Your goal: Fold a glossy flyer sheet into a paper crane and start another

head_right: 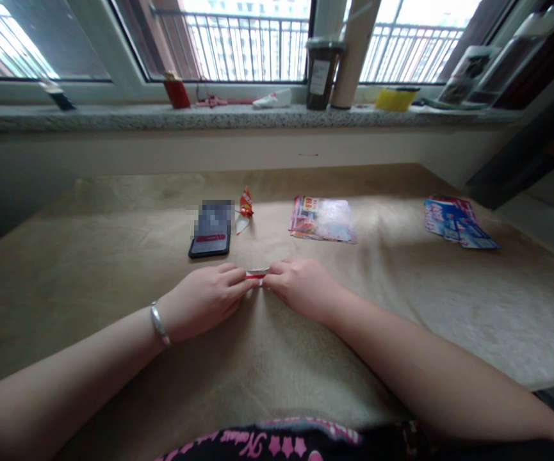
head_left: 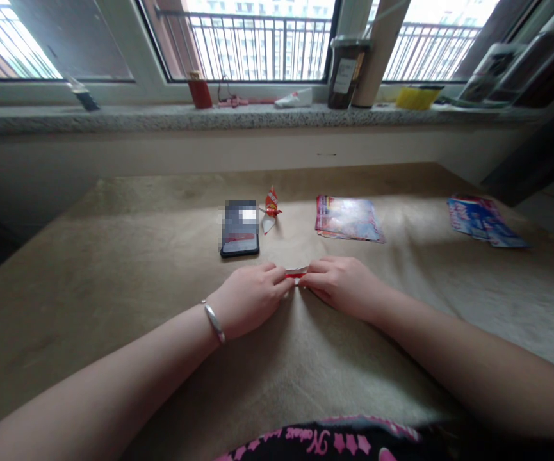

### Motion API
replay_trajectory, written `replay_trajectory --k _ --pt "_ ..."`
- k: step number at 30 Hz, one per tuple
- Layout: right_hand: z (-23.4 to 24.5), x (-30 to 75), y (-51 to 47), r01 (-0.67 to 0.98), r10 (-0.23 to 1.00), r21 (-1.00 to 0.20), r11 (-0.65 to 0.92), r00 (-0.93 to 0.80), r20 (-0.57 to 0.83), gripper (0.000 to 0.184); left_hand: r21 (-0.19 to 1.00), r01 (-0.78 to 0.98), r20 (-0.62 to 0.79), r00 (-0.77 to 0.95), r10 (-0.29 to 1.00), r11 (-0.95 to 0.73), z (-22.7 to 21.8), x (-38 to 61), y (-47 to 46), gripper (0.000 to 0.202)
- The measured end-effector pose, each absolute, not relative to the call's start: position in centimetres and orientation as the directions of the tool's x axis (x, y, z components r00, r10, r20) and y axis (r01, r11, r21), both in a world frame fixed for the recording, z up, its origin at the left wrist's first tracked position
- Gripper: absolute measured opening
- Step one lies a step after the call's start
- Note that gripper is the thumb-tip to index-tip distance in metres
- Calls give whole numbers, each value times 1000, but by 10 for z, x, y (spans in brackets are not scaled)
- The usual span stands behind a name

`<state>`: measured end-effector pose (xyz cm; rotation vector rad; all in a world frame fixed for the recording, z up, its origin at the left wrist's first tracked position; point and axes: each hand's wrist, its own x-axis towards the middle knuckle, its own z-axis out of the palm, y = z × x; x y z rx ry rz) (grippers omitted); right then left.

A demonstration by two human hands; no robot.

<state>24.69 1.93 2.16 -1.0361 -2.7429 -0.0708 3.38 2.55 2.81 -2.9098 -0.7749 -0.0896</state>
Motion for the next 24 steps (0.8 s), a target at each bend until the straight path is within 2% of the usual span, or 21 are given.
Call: replay_trajectory --k 9,13,24 --pt "30 242 19 686 684 -49 726 -713 152 21 -132 507 49 862 505 -852 32 39 20 22" --pt "33 244 19 693 691 -19 720 -714 115 22 -118 502 57 865 498 -857 31 37 23 23" --pt "35 244 18 718 714 -11 696 -691 112 20 -111 500 84 866 493 -859 30 36 22 29"
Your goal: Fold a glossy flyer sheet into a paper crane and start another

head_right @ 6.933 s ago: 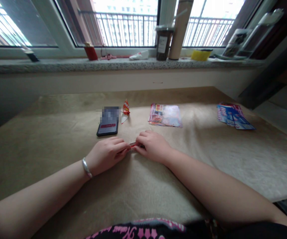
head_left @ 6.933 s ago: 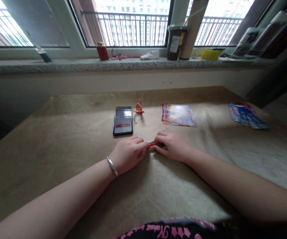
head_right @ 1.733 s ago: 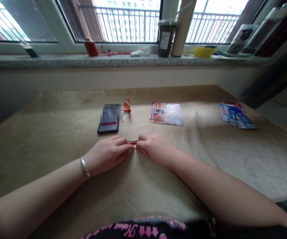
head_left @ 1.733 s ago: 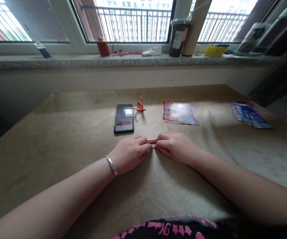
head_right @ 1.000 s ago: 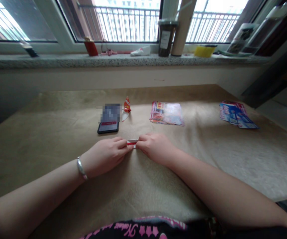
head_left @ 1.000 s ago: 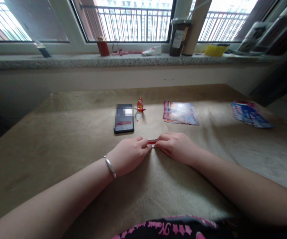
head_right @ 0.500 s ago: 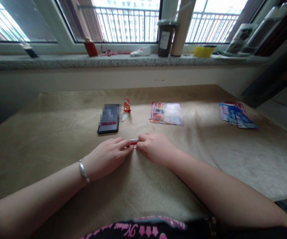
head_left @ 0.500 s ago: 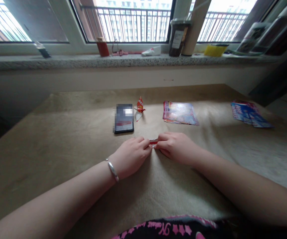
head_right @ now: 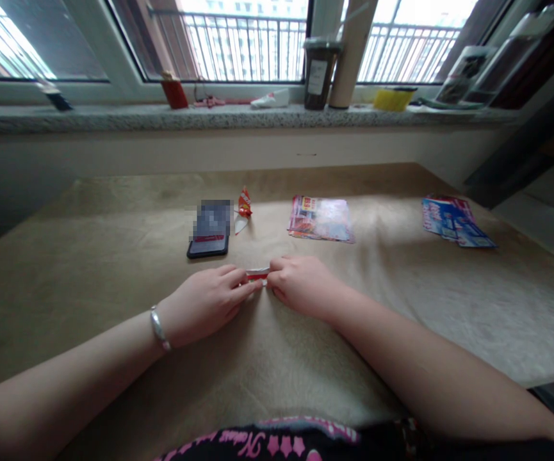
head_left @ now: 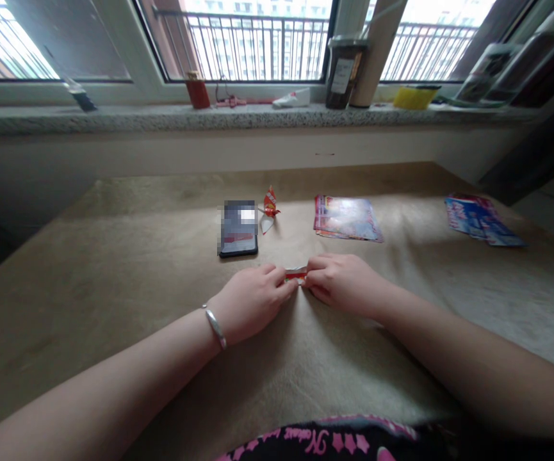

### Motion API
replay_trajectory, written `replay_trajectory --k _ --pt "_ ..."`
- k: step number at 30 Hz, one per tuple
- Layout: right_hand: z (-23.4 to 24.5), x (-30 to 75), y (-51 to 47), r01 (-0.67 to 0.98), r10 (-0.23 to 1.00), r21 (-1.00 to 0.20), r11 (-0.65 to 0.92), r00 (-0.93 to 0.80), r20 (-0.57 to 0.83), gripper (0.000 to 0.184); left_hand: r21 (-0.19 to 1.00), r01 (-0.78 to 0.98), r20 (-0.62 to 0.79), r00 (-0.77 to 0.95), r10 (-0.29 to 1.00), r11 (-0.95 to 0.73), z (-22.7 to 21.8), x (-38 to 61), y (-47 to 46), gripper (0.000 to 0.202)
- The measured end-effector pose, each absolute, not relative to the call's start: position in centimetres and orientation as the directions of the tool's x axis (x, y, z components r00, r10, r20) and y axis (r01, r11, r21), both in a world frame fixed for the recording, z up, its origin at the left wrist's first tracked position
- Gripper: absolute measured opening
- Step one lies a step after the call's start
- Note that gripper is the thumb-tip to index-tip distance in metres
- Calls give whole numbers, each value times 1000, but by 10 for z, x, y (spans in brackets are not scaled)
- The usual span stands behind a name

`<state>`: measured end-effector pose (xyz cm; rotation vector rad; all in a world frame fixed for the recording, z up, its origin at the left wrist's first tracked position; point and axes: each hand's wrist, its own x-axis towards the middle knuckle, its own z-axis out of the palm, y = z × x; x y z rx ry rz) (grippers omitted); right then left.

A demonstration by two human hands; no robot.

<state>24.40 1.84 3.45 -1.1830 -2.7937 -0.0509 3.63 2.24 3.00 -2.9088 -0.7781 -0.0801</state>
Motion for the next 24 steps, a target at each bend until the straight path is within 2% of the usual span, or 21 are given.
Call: replay_trajectory --k 8,13,24 --pt "35 251 22 728 730 -66 683 -675 106 16 -165 484 82 875 477 -860 34 36 22 28" --pt "35 256 24 727 733 -91 680 -675 83 15 -127 478 53 878 475 -869 35 34 25 25" --pt "39 253 20 726 729 -71 684 -679 91 17 -133 576 21 815 579 -807 48 33 21 21"
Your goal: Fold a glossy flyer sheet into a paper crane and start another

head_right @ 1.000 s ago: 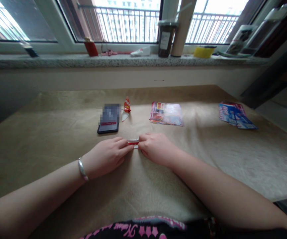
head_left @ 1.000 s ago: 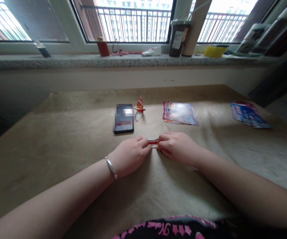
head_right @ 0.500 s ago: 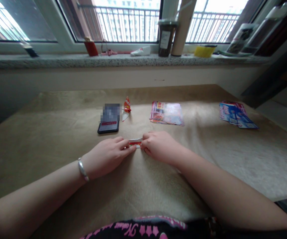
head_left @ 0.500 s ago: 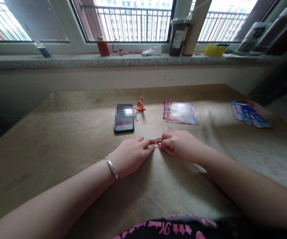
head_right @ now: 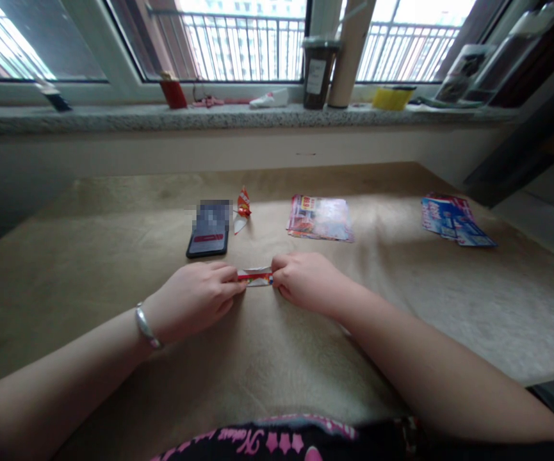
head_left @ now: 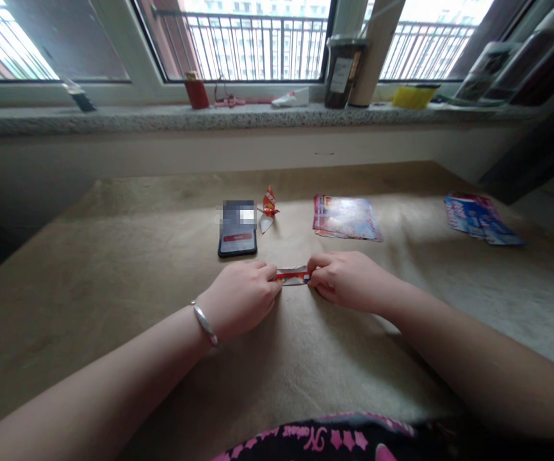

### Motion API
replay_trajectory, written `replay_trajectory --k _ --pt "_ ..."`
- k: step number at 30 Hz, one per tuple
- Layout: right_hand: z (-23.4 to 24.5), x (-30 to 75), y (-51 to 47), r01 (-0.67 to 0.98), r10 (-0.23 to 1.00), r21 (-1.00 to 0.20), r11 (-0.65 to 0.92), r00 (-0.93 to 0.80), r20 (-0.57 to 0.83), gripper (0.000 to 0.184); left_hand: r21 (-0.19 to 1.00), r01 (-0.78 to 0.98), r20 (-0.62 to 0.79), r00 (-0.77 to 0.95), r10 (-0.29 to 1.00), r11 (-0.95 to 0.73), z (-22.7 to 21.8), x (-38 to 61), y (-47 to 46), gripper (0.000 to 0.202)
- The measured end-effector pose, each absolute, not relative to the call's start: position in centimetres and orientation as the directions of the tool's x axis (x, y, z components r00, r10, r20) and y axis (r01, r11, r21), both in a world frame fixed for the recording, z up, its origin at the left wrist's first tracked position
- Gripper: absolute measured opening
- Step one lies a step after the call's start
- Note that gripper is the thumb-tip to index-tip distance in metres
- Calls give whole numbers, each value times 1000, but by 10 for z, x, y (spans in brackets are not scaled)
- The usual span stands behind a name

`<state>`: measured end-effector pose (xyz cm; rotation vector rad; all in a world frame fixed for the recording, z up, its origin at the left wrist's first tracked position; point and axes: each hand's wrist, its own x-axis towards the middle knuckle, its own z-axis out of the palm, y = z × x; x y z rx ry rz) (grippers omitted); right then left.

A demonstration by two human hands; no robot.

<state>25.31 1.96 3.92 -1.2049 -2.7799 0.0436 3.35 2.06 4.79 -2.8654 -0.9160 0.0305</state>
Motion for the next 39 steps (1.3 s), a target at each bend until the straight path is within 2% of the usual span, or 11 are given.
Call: replay_trajectory --k 7,11,19,22,31,39 --pt "38 251 19 729 731 -54 683 -680 65 16 -121 540 5 840 543 -833 48 30 25 20" --pt "33 249 18 725 721 -14 689 -683 120 15 -126 517 29 855 518 -847 43 32 24 15" --pt "19 247 21 622 613 -33 782 -760 217 22 -128 529 68 849 524 -839 39 34 23 17" --pt "19 246 20 633 621 -24 774 -750 226 22 -133 519 81 855 513 -844 36 33 23 25" --pt "20 244 19 647 635 -21 762 -741 217 21 -119 520 85 854 513 -846 34 34 23 28" --pt "28 245 17 704 693 -11 710 -695 190 20 -141 521 56 853 518 -842 37 33 23 14"
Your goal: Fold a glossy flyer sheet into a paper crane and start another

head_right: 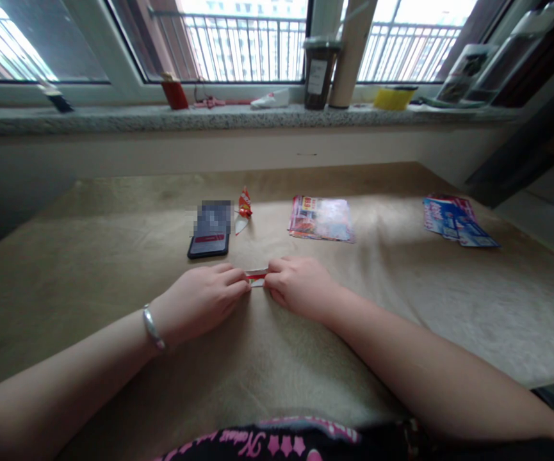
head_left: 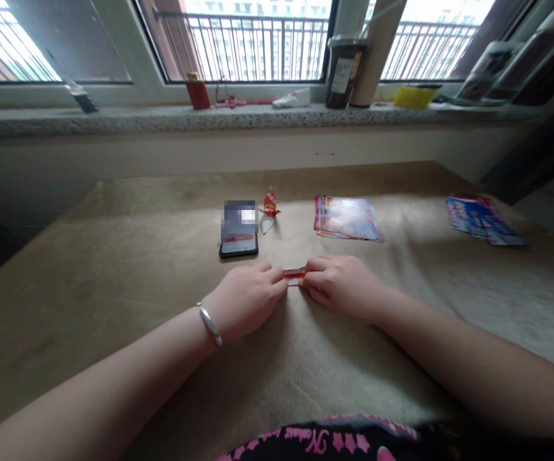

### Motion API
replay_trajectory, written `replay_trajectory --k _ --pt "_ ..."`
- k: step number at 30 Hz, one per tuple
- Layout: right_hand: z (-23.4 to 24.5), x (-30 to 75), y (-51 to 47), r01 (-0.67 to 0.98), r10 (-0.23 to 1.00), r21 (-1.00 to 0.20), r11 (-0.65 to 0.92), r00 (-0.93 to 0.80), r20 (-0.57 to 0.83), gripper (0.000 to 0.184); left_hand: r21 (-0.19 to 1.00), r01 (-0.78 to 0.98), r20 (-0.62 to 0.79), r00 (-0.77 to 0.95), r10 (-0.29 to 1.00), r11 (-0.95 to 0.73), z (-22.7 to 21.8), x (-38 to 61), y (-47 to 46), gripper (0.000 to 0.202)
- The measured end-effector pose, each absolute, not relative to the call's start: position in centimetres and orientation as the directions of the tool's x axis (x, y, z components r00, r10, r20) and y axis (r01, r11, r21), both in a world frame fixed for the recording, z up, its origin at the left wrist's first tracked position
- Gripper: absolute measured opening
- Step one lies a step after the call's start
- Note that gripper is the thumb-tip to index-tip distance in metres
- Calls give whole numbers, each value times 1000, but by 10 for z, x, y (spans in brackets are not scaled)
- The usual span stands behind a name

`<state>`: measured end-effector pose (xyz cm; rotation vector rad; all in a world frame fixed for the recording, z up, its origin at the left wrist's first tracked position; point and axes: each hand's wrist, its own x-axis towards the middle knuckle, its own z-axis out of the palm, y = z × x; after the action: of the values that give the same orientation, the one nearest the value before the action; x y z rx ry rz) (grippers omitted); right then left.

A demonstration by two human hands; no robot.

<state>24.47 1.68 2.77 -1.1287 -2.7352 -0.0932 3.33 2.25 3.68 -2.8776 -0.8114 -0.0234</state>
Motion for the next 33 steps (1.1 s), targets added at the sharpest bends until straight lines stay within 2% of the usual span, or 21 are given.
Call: replay_trajectory --k 12,19,25,28,30,33 --pt "34 250 17 719 715 18 695 -694 91 19 -104 549 11 835 551 -830 43 30 26 17" --pt "40 251 16 716 715 46 696 -698 40 18 -118 560 36 828 560 -820 42 31 25 15" --pt "30 250 19 686 676 37 727 -723 144 18 -116 600 120 799 589 -791 33 32 25 17" --pt "23 249 21 673 658 14 740 -727 196 20 -81 599 183 795 578 -797 28 33 27 28" --pt "21 249 21 666 650 3 746 -728 218 21 -82 591 179 801 572 -802 26 34 27 34" --pt "21 247 21 661 644 -6 751 -729 231 21 -87 587 156 806 571 -805 27 36 28 31"
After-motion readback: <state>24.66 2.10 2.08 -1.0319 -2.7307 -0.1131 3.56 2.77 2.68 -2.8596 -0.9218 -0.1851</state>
